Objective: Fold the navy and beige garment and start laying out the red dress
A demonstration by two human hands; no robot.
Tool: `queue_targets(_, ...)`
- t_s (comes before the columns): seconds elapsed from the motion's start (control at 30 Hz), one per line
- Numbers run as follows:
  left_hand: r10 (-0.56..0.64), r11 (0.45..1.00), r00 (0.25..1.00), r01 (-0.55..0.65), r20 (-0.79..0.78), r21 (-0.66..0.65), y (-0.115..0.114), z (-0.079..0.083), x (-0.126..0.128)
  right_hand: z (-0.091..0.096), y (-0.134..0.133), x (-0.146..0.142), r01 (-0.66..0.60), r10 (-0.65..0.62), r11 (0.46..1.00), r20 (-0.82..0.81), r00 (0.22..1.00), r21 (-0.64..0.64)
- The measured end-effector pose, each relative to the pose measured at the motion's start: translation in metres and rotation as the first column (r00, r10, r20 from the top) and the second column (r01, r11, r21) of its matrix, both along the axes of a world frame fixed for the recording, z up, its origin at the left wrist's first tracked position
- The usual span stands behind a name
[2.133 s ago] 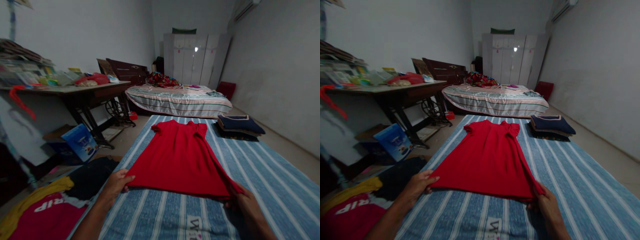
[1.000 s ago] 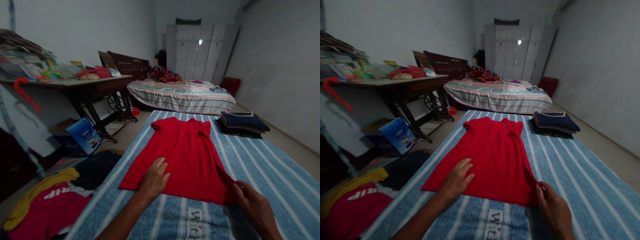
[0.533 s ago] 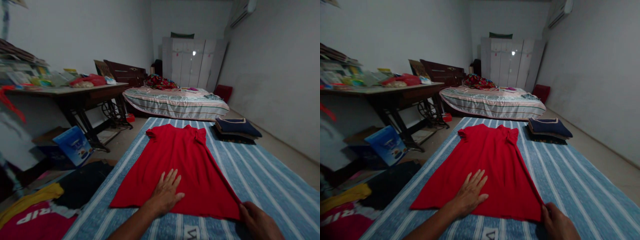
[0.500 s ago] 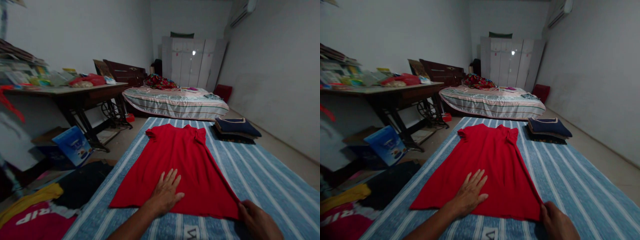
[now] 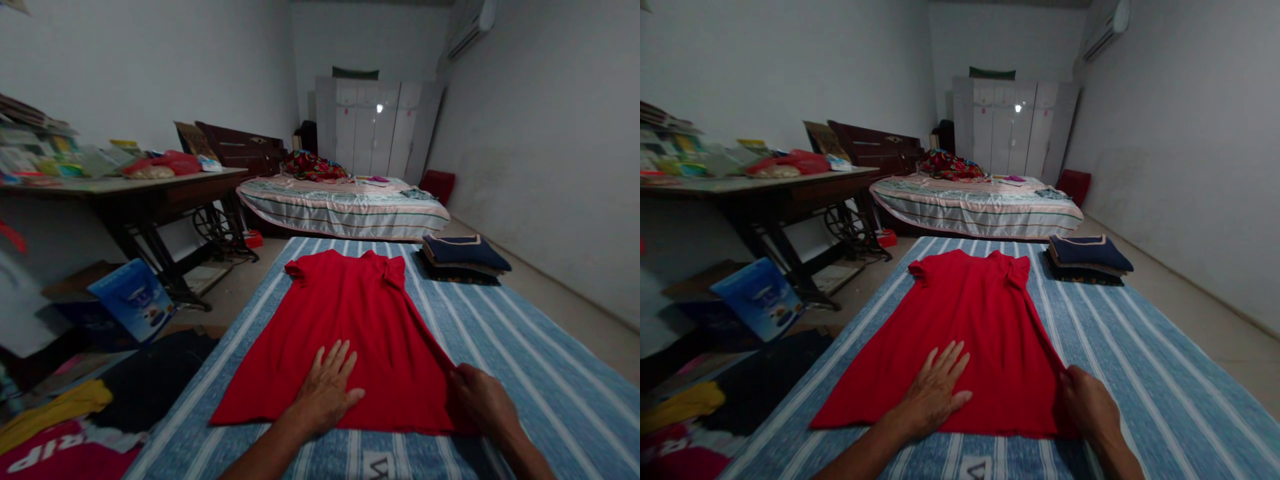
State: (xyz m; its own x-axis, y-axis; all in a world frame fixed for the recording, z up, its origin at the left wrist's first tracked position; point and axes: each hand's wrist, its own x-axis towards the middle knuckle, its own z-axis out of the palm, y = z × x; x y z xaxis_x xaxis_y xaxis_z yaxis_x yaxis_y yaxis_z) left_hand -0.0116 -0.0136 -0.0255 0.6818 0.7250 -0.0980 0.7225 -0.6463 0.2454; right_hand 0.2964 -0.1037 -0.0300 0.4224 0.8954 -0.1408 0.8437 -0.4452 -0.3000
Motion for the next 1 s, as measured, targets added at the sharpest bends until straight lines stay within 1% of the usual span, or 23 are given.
queue_targets(0.1,0.001,1.000,1.000,-0.001,0.003,0.004,0.000,-0.001,0.000,-0.003,-0.010,0.014,0.032,-0.023,0.994,-0.094,0.995,0.101)
queue_targets(0.13,-0.004,1.000,1.000,0.004,0.009,0.013,0.001,-0.002,0.000,-0.005,-0.014,0.018,0.041,-0.028,0.993,-0.110,0.994,0.115)
queue_targets(0.23,-0.013,0.999,1.000,0.012,0.023,0.044,0.002,-0.006,-0.002,-0.015,-0.022,0.023,0.042,-0.031,0.996,-0.140,0.990,0.075)
queue_targets(0.33,-0.015,0.998,1.000,0.014,0.020,0.056,0.003,-0.008,-0.003,-0.022,-0.024,0.020,0.060,-0.050,0.996,-0.164,0.985,0.058)
queue_targets(0.4,-0.014,0.998,1.000,0.013,0.016,0.058,0.003,-0.008,-0.003,-0.023,-0.024,0.017,0.075,-0.064,0.996,-0.159,0.985,0.059)
queue_targets(0.53,-0.006,0.998,1.000,0.006,0.005,0.062,0.004,-0.007,-0.002,-0.017,-0.025,0.014,0.079,-0.074,0.997,-0.155,0.985,0.020)
queue_targets(0.63,-0.003,0.998,1.000,0.004,-0.012,0.059,0.005,-0.007,-0.002,-0.014,-0.026,0.013,0.097,-0.099,0.995,-0.117,0.988,-0.015)
queue_targets(0.77,-0.015,0.998,1.000,0.016,-0.008,0.065,0.006,-0.009,-0.002,-0.013,-0.025,0.009,0.097,-0.099,0.994,-0.040,0.994,-0.056)
queue_targets(0.9,-0.022,0.997,1.000,0.022,-0.012,0.070,0.005,-0.008,-0.001,-0.005,-0.026,0.005,0.110,-0.108,0.989,0.030,0.994,-0.102)
queue_targets(0.97,-0.017,0.998,1.000,0.019,-0.020,0.064,0.005,-0.007,0.000,-0.002,-0.029,0.003,0.133,-0.123,0.986,0.101,0.987,-0.099)
queue_targets(1.0,-0.016,0.998,1.000,0.017,-0.021,0.062,0.005,-0.006,0.001,-0.001,-0.030,0.002,0.149,-0.138,0.986,0.142,0.980,-0.071)
